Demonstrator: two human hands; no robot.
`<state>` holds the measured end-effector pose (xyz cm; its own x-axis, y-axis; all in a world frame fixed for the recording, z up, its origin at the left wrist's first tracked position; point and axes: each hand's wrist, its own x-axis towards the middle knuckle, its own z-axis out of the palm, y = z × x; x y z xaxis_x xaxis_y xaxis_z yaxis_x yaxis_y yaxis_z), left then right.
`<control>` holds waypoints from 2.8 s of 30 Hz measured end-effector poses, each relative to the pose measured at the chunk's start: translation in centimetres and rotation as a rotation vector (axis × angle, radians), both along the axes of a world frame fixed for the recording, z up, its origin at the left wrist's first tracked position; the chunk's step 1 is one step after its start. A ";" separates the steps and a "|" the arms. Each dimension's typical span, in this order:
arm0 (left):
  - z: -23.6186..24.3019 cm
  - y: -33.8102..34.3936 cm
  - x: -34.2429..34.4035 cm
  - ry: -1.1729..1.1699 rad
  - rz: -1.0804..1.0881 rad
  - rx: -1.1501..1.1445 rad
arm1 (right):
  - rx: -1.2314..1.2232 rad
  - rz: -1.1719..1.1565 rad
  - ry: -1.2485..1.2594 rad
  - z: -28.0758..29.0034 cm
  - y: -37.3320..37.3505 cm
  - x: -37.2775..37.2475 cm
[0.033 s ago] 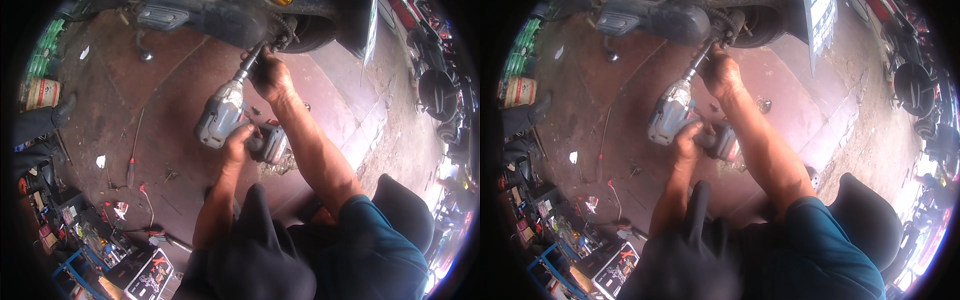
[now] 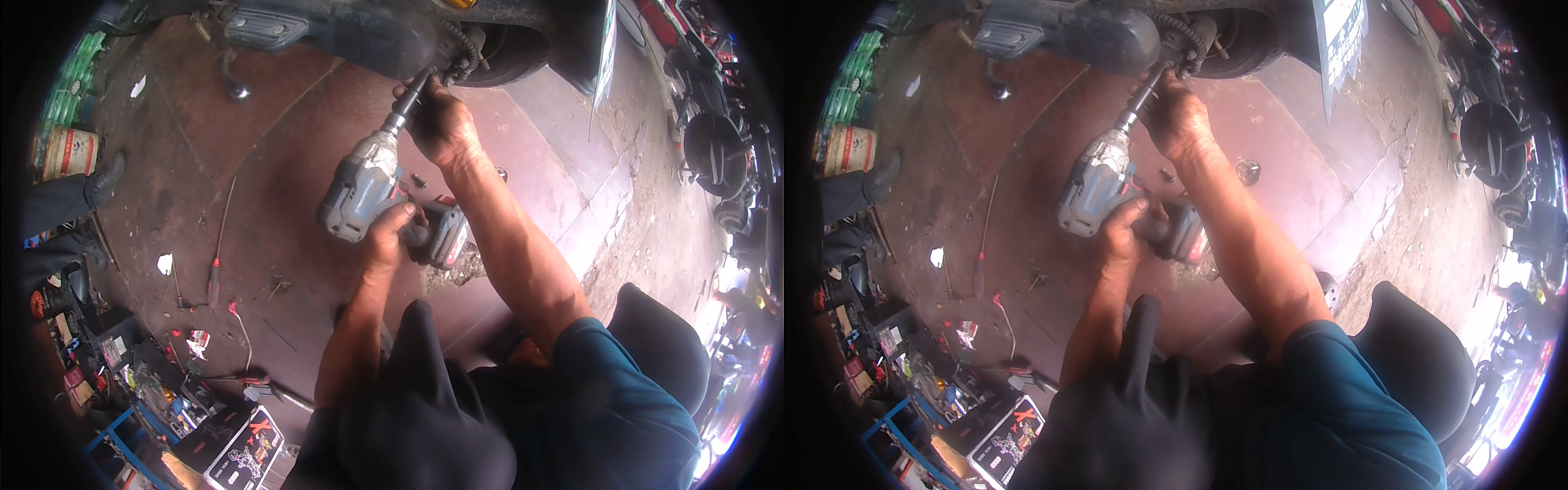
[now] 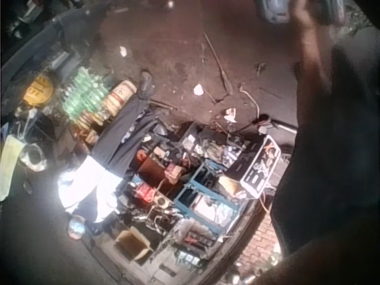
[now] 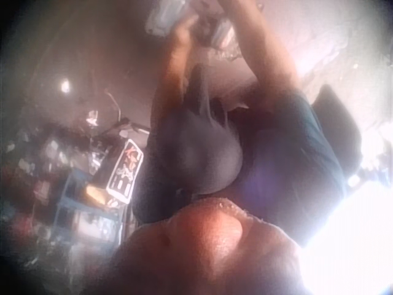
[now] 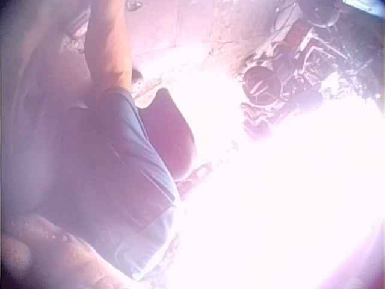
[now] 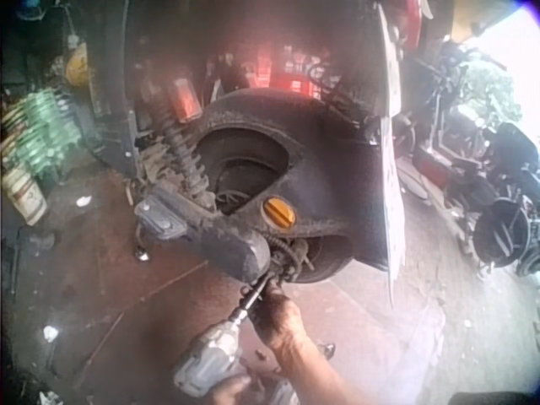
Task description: The person disassembles a motorcycle brake assembly by unscrewing a cover with a screwdriver, attaching a socket to an impact wrench, loosening bolts with the impact wrench, and detaching the brake caliper by hand.
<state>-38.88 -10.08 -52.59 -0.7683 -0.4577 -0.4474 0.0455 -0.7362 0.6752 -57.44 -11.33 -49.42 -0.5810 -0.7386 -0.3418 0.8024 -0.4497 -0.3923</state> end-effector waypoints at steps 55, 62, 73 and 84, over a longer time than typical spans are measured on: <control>1.5 -0.2 6.2 0.314 0.160 0.298 | 0.056 -0.203 -0.084 -0.4 -2.1 2.2; 1.1 -0.2 7.7 0.277 0.201 0.424 | 0.128 -0.180 0.012 -0.1 -1.1 1.4; -2.0 -6.1 9.8 0.147 0.196 0.339 | 1.307 0.661 1.661 -8.6 1.3 3.6; -5.4 -13.8 17.4 -0.348 0.269 0.013 | 0.403 -0.021 0.323 5.4 3.0 -3.0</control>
<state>-21.43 -23.84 -58.00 -0.4246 -0.6137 -0.6657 0.0083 -0.7378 0.6749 -60.46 -8.30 -44.05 -0.7169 -0.5726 -0.3977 0.6046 -0.2266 -0.7636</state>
